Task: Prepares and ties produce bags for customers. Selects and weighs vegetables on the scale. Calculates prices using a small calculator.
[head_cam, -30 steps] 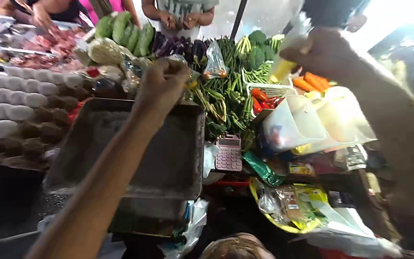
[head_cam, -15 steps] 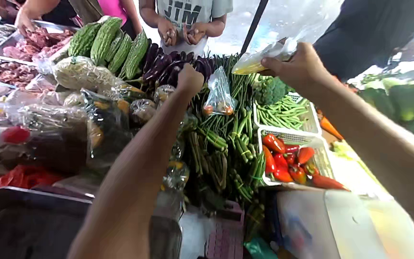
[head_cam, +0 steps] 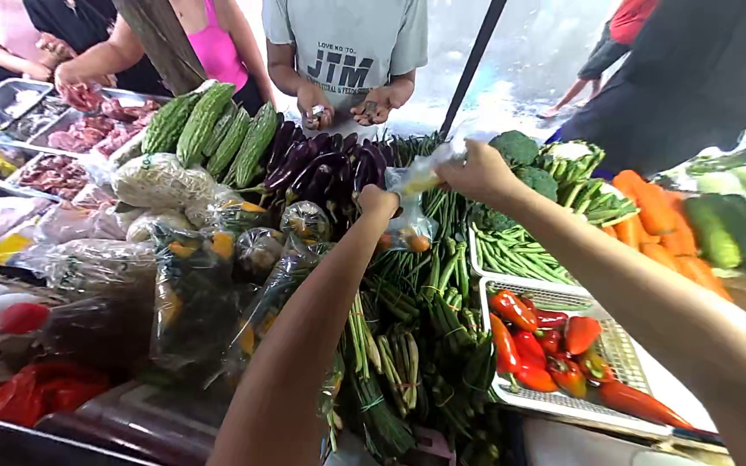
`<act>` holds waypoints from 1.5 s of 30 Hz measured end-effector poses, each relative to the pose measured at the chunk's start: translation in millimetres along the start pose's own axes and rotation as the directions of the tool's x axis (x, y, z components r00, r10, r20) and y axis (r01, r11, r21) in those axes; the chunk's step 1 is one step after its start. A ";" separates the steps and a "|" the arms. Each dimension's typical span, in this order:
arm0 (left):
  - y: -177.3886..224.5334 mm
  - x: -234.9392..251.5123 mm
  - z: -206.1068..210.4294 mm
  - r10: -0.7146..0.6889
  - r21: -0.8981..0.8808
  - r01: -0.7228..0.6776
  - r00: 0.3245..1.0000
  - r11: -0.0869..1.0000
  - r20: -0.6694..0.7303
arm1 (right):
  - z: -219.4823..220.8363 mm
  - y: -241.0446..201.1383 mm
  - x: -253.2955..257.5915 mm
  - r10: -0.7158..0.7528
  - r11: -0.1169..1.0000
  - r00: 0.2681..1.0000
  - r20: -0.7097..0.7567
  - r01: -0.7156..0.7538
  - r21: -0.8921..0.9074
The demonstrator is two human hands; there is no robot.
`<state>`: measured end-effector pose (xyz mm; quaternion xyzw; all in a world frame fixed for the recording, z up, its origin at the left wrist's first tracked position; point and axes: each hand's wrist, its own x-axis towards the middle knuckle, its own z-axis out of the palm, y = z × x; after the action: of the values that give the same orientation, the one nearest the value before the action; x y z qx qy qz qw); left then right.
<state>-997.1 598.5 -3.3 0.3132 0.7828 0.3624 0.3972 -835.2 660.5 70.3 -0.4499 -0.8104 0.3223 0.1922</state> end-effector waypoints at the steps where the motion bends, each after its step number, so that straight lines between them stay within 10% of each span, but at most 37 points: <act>1: -0.2 -6.7 -4.4 0.034 0.011 -0.033 0.999 0.999 -0.021 | -1.7 -1.6 -4.2 -0.034 0.991 0.999 0.043 0.039 -0.127; 7: -4.1 -50.4 -30.5 0.474 0.291 -0.435 0.877 0.852 -0.078 | 3.0 -33.4 -10.4 -0.295 0.933 0.950 0.108 0.310 -0.184; 13: -8.1 -74.1 -40.0 0.543 0.268 -0.500 0.830 0.824 -0.123 | 52.9 -28.6 23.2 0.201 0.979 0.838 0.507 -0.152 -0.137; 19: -8.9 -87.9 -42.4 0.454 0.145 -0.436 0.879 0.888 -0.143 | 74.3 2.5 41.5 0.375 0.857 0.769 0.517 -0.075 -0.509; 23: -16.9 -84.4 -43.0 0.253 0.078 -0.246 0.963 0.966 -0.098 | 34.8 -16.8 9.2 0.262 0.665 0.870 0.418 0.150 -0.731; 26: -16.7 -84.0 -45.8 0.181 0.056 -0.177 0.981 0.983 -0.070 | 5.4 -5.3 -13.0 -0.003 0.787 0.910 0.414 0.258 -0.560; 33: -7.7 -91.0 -22.6 0.571 -0.041 -0.583 0.775 0.812 0.270 | 39.2 46.5 -18.9 -0.246 0.937 0.866 0.436 0.328 -0.123; 39: -20.0 -101.7 -27.6 0.192 -0.225 -0.171 0.978 0.959 0.078 | 7.6 23.6 3.0 -0.071 0.984 0.995 0.068 0.082 -0.161; 45: -31.1 -110.0 -57.2 -0.073 -0.381 0.073 0.997 0.922 0.016 | 10.2 11.6 24.8 -0.020 0.996 0.997 -0.076 0.013 -0.089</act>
<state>-998.2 477.8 38.9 0.2010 0.7083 0.4924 0.4643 -847.3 682.6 55.4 -0.4633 -0.8195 0.2670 0.2059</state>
